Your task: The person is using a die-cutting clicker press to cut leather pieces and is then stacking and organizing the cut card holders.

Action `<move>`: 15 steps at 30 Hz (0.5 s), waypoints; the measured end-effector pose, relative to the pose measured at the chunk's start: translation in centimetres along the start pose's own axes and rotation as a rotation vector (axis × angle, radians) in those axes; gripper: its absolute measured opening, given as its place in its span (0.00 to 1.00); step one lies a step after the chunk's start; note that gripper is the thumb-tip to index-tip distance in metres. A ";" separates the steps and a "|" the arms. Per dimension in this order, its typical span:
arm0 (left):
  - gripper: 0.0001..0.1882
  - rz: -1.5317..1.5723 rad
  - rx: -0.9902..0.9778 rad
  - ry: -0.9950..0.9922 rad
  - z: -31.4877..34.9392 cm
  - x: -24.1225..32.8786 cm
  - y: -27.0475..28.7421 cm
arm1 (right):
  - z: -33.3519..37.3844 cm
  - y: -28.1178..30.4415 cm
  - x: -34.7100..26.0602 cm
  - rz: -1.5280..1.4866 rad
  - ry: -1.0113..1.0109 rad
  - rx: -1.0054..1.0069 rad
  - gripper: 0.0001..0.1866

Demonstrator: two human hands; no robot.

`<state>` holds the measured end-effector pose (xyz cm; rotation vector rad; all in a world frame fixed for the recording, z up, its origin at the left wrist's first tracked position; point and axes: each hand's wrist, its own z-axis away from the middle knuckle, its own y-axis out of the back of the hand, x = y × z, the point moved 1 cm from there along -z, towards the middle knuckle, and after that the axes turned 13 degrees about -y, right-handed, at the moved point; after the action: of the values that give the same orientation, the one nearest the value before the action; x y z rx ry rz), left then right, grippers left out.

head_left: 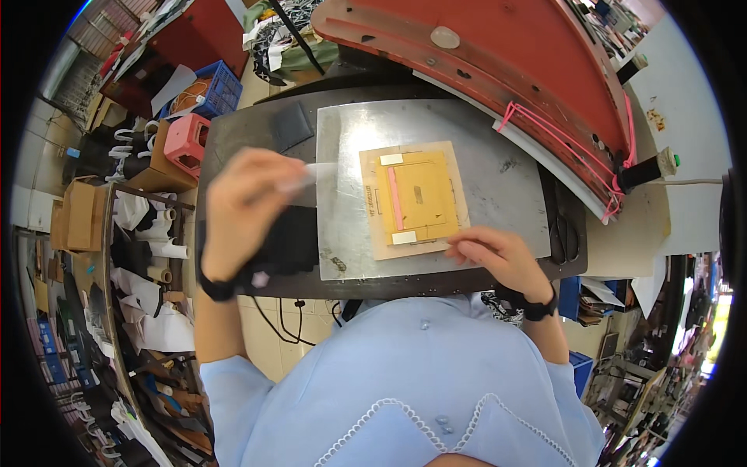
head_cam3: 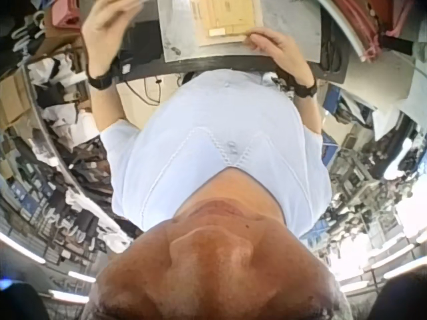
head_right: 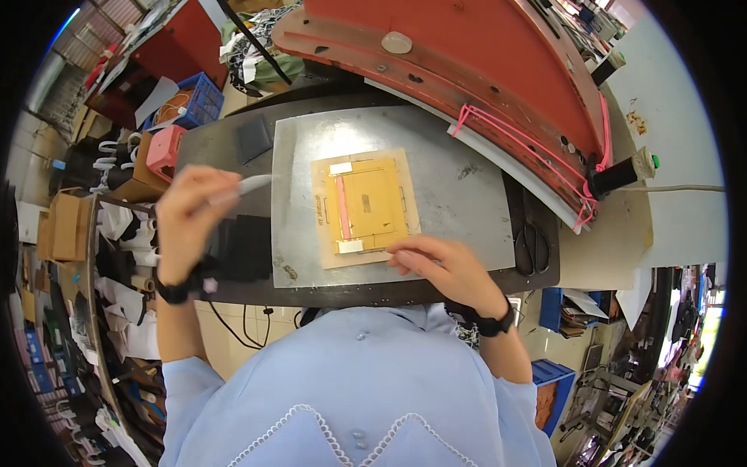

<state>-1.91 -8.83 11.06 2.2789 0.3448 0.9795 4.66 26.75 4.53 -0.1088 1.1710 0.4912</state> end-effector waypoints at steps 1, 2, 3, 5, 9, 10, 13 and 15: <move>0.11 0.011 -0.035 -0.156 0.3 2.1 -1.9 | -0.8 -0.6 -0.5 -0.095 -0.017 -0.045 0.15; 0.12 -0.007 -0.068 -0.335 0.5 3.2 -4.0 | -1.4 -1.0 -0.6 -0.192 -0.032 -0.084 0.15; 0.13 -0.031 -0.105 -0.510 0.9 4.1 -6.0 | -1.8 -1.1 -0.5 -0.247 -0.060 -0.108 0.15; 0.14 -0.001 -0.147 -0.556 1.9 5.7 -9.5 | -2.5 -1.4 0.0 -0.356 -0.119 -0.156 0.16; 0.18 -0.065 -0.157 -0.454 3.3 5.2 -12.7 | -3.2 -0.3 0.9 -0.196 -0.155 -0.116 0.14; 0.18 -0.092 -0.161 -0.404 3.4 4.8 -12.7 | -3.6 0.0 1.6 -0.194 -0.161 -0.118 0.14; 0.18 -0.106 -0.079 -0.226 4.0 3.5 -13.1 | -4.9 0.5 3.0 -0.193 -0.179 -0.089 0.13; 0.17 -0.049 -0.038 -0.091 4.3 2.6 -13.1 | -6.2 0.8 2.6 -0.196 -0.188 -0.030 0.13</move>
<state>3.11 0.55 1.89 2.2610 0.3387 0.8480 -0.23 26.22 -0.10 -0.1972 0.9575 0.3385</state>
